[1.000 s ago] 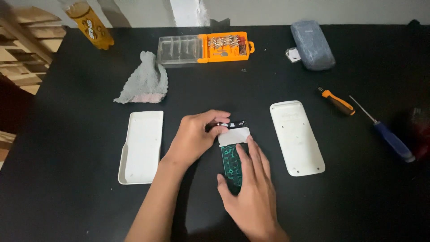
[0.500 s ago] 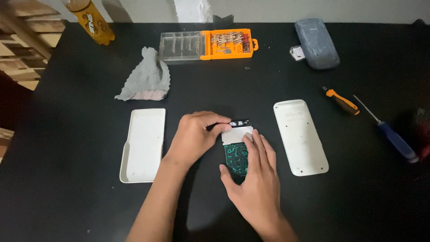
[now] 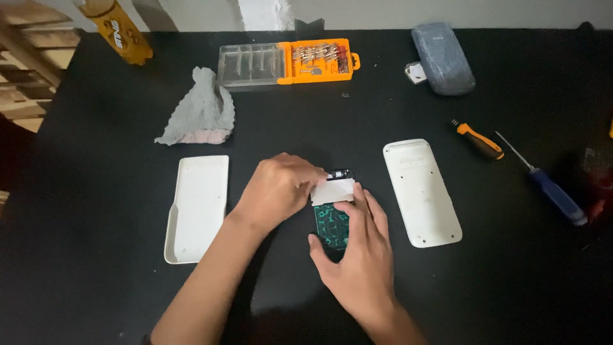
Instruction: Assembling a calculator by aligning the rubber membrane and circuit board into the front casing and snapping the back cover into place.
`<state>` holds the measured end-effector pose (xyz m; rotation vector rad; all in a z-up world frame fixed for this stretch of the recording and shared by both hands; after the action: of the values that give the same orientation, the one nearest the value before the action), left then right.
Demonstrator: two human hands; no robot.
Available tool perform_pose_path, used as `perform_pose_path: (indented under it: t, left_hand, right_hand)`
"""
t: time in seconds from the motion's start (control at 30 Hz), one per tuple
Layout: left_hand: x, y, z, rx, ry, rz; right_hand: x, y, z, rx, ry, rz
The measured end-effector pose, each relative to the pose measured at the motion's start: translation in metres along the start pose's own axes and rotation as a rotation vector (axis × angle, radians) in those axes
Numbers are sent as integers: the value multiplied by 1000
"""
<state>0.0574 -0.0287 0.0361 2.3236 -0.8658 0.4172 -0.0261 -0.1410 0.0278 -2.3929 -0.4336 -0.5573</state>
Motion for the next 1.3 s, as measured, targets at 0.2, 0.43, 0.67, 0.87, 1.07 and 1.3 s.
perform_pose_path:
  t: [0.2,0.43,0.67,0.87,1.07,1.3]
  left_hand:
    - [1,22,28,442,-79,191]
    - [-20,15,37,495,-191,196]
    - [-21,-4,15,20,-177,-88]
    - [1,-31,7,-271,-272,-442]
    - [22,-63,19,-351,-387,-637]
    - [47,-51,27,-163,-672,-842]
  right_hand:
    - [-1,1,0,-11,3,1]
    - [-1,3,2,-2,8,18]
    - [-2,7,5,25,-75,101]
    - [-1,8,6,25,-65,107]
    - [-4,9,6,19,-41,81]
    - [-4,12,10,58,-73,135]
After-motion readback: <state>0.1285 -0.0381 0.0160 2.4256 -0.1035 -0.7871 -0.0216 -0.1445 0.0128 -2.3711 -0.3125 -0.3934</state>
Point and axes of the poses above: each hand's wrist, its own x-axis towards the middle knuckle, its own z-axis out of the palm, y = z × x, the point moved 10 cm from there along x, towards the middle knuckle, and after that the axes turned 7 degrees about -z, right-handed, at the moved point
